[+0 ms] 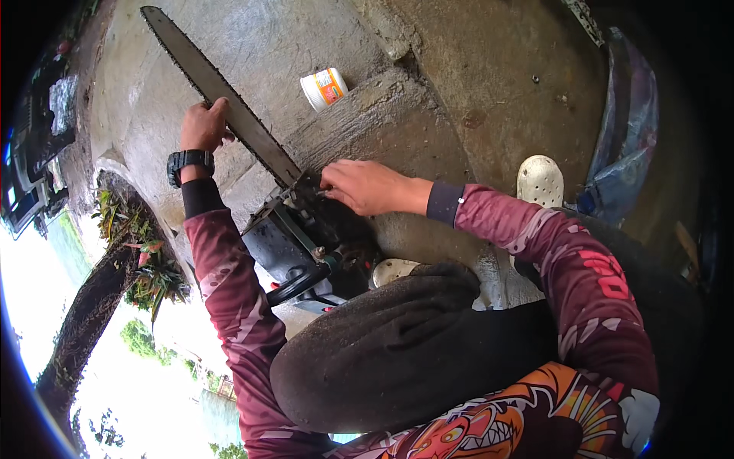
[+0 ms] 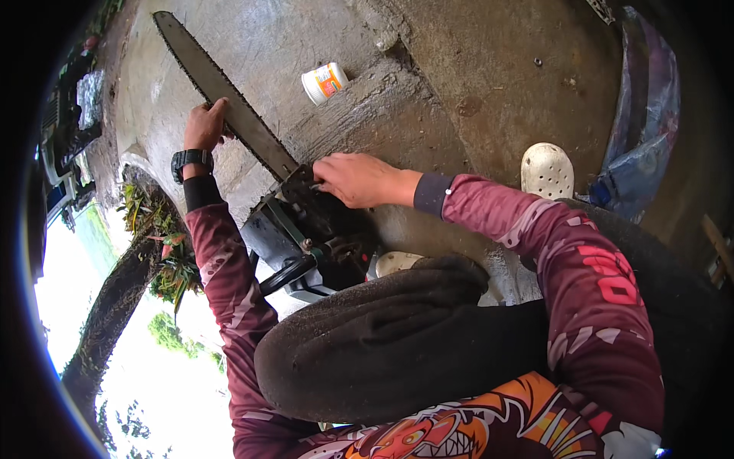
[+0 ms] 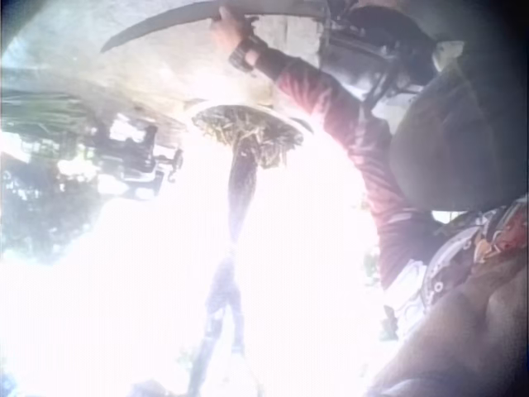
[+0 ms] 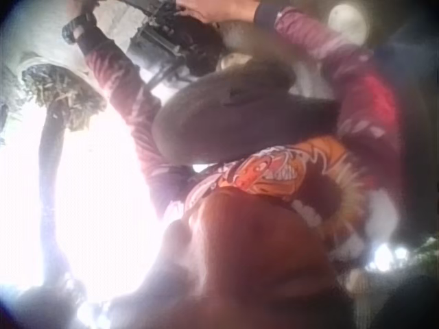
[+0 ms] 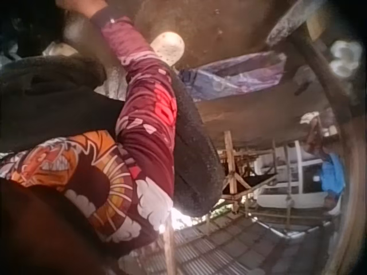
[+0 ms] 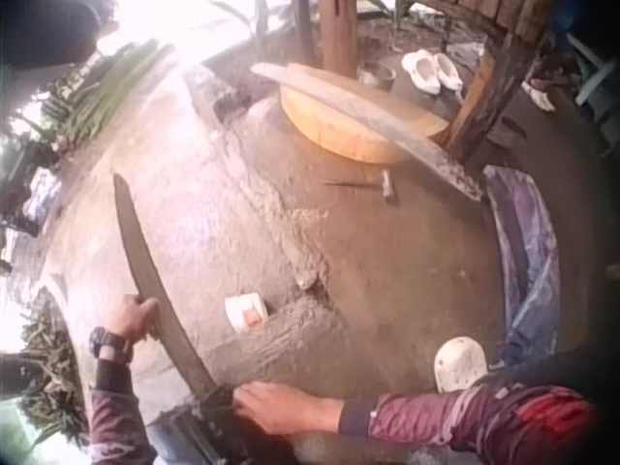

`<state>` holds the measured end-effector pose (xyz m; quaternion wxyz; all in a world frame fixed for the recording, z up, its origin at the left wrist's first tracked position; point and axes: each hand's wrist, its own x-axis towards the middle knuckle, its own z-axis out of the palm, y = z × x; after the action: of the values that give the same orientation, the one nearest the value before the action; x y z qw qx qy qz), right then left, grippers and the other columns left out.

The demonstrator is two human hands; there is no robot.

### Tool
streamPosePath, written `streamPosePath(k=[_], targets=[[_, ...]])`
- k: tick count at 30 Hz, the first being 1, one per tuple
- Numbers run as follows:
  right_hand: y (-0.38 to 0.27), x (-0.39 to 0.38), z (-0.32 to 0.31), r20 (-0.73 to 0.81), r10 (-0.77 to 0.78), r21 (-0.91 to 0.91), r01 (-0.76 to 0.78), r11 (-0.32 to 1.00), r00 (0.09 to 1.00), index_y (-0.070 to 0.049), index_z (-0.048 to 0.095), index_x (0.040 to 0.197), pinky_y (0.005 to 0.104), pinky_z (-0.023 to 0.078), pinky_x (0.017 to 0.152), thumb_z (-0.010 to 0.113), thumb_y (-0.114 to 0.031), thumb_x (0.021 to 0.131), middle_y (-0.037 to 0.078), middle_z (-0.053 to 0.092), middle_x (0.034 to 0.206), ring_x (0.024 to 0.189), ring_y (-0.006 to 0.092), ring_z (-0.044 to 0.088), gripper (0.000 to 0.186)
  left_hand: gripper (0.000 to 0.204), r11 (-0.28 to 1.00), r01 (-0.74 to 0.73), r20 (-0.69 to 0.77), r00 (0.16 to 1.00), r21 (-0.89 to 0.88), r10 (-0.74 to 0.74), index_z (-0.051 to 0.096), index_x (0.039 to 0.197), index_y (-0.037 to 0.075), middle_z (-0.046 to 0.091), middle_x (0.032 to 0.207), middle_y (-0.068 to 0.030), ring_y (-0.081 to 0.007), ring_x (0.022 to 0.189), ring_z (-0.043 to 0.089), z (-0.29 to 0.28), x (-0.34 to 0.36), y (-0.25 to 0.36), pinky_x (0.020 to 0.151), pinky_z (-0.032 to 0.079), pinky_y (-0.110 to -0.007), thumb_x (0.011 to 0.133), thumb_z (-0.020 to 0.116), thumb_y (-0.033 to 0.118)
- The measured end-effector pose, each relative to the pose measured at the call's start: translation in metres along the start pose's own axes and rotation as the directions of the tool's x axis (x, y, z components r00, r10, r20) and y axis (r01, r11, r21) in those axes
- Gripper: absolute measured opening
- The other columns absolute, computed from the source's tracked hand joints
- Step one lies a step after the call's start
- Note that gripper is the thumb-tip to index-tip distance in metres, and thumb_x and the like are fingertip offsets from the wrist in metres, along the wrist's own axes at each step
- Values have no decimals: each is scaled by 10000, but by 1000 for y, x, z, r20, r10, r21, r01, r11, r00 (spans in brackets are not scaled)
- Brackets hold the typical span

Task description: The person tightens a screw on a chainsaw casing with a T-handle wrench and adjusts the tension of the chain by hand.

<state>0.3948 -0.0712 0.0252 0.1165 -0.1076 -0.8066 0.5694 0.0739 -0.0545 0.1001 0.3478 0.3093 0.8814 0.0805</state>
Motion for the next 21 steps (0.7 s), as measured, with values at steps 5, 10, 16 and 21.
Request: streamPosePath(k=[5, 10, 16, 21], targets=[[8, 4, 5, -7, -256, -200, 249, 948, 967, -37, 542, 1024, 446, 504, 759, 623, -131, 905, 134, 602, 940, 919, 343, 622, 172, 473, 999, 13, -13, 1000, 32, -13, 641, 831, -120, 693, 688, -181, -234, 561, 714, 1, -4, 2, 537, 556, -333, 921, 551, 336], [6, 16, 17, -107, -184, -35, 181, 983, 977, -31, 567, 968, 397, 504, 690, 595, -192, 943, 122, 610, 846, 821, 334, 629, 166, 469, 1000, 6, -6, 1000, -1, -6, 643, 842, -119, 696, 693, -175, -235, 562, 715, -4, 1, -5, 530, 554, -330, 928, 555, 334], [7, 38, 1, 500, 613, 444, -789, 425, 612, 35, 607, 810, 360, 464, 471, 576, -290, 994, 92, 629, 687, 494, 166, 578, 375, 461, 1000, 23, 9, 1000, 21, -23, 650, 860, -111, 696, 688, -173, -233, 558, 713, 6, 3, -1, 522, 549, -323, 938, 565, 335], [-5, 7, 1, 67, 251, 68, -255, 964, 966, -42, 513, 1044, 473, 501, 742, 566, -244, 982, 172, 655, 872, 837, 384, 642, 217, 479, 1000, 10, -8, 1000, 4, -10, 655, 854, -111, 696, 679, -172, -224, 554, 710, -2, 3, -10, 518, 545, -318, 936, 564, 352]])
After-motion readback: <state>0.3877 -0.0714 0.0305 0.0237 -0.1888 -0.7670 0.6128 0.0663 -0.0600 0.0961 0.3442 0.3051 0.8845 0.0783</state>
